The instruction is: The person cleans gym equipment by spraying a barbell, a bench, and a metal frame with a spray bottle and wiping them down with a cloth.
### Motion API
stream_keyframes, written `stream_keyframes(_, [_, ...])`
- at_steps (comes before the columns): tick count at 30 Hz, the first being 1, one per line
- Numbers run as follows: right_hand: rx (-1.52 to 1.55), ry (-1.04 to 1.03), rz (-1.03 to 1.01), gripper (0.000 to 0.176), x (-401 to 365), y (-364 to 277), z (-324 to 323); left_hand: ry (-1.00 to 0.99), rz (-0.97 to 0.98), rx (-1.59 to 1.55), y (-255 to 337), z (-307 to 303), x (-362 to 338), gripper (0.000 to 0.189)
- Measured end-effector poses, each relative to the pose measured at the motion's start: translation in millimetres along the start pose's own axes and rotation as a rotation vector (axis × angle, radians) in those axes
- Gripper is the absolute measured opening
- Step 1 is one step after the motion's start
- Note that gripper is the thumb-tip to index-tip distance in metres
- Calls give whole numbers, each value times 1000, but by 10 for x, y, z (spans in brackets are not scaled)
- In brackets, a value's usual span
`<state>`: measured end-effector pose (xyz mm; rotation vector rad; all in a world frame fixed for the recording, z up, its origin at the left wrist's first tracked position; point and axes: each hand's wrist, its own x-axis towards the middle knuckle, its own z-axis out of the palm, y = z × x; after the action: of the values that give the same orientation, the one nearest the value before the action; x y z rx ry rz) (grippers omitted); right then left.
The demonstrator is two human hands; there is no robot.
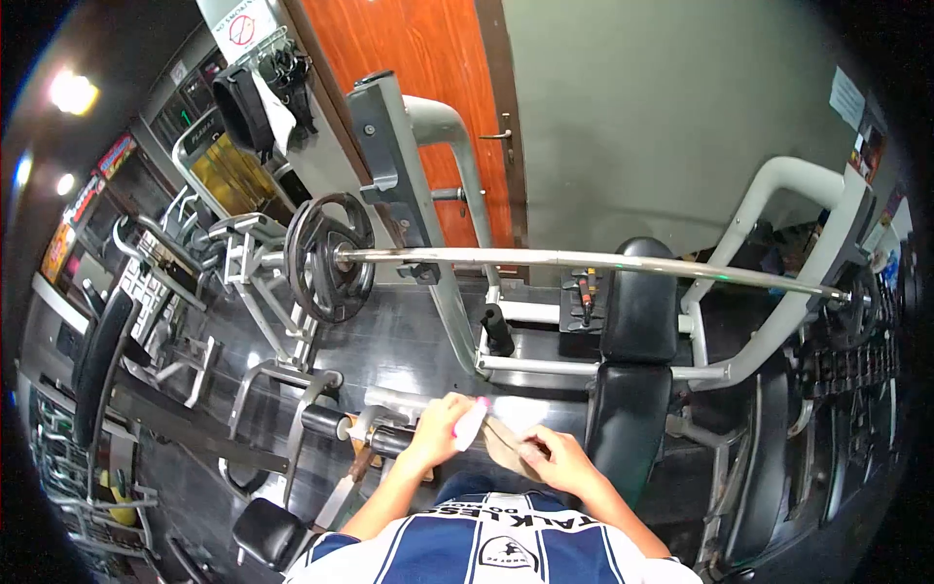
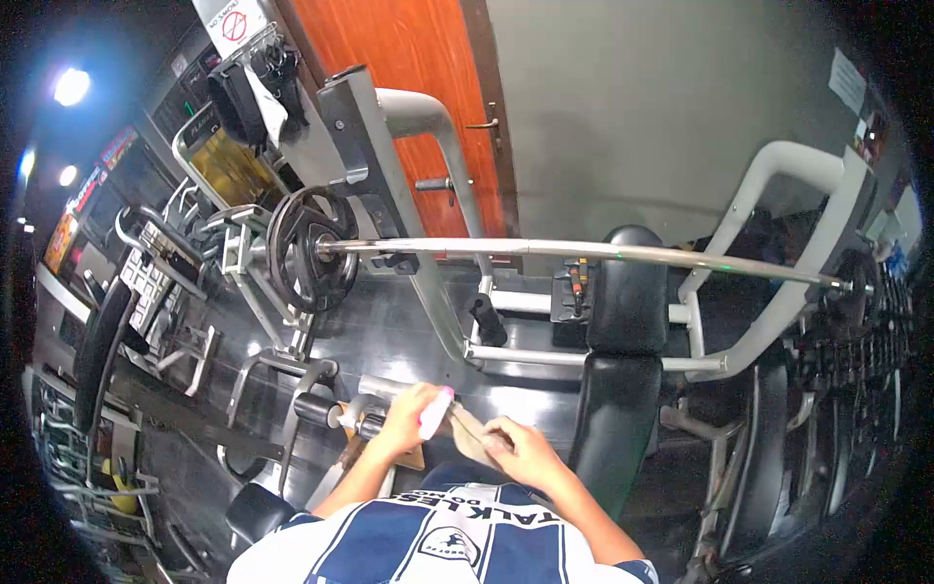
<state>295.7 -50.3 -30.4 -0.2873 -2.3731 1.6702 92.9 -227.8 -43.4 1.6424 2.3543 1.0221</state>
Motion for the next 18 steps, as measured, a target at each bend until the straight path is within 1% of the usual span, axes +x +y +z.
stream_keyframes(2, [-51,-85,22,24,88,-294,-167,150,56,49,-112,-21,50,48])
stream_keyframes(3, [16,-39,-22,25,148,-331,-201,210,87,15,-90,-53,109,47])
stream_keyframes(4, [131,-33,29,24,233,-24,-160,269,119,-19,-68,-104,186,47])
stream_keyframes(5, [314,-117,152,23,384,490,-78,296,164,-48,-23,-123,280,49])
stream_keyframes(6, [493,-197,278,23,472,818,-42,306,155,-63,100,-184,392,49])
stream_keyframes(7, [526,-166,408,25,514,652,32,198,253,-34,272,-273,505,53])
stream_keyframes(8, [554,-136,535,31,610,450,160,95,349,-1,386,-311,611,57])
stream_keyframes(9, [268,-174,204,47,622,659,332,-102,326,40,442,-263,678,61])
stream_keyframes(10, [387,-270,279,57,700,486,263,-215,316,33,542,-281,756,57])
stream_keyframes(12, [-177,-452,318,58,947,598,258,-192,265,-10,473,-329,835,54])
stream_keyframes(13, [-138,-233,177,51,941,571,264,-76,260,-119,363,-448,875,52])
stream_keyframes(14, [-233,-141,127,46,1033,-6,106,12,217,-282,205,-555,890,46])
stream_keyframes(15, [-322,-174,-32,44,1150,-232,-39,136,173,-228,103,-718,867,39])
stream_keyframes(16, [-405,-205,-188,43,1227,-304,-173,255,127,-174,-1,-882,822,33])
stream_keyframes(17, [108,-135,50,45,1171,257,-88,296,54,-148,-151,-1008,762,31])
stream_keyframes(18, [852,-179,112,51,1169,511,-175,332,-21,-126,-284,-1106,700,29])
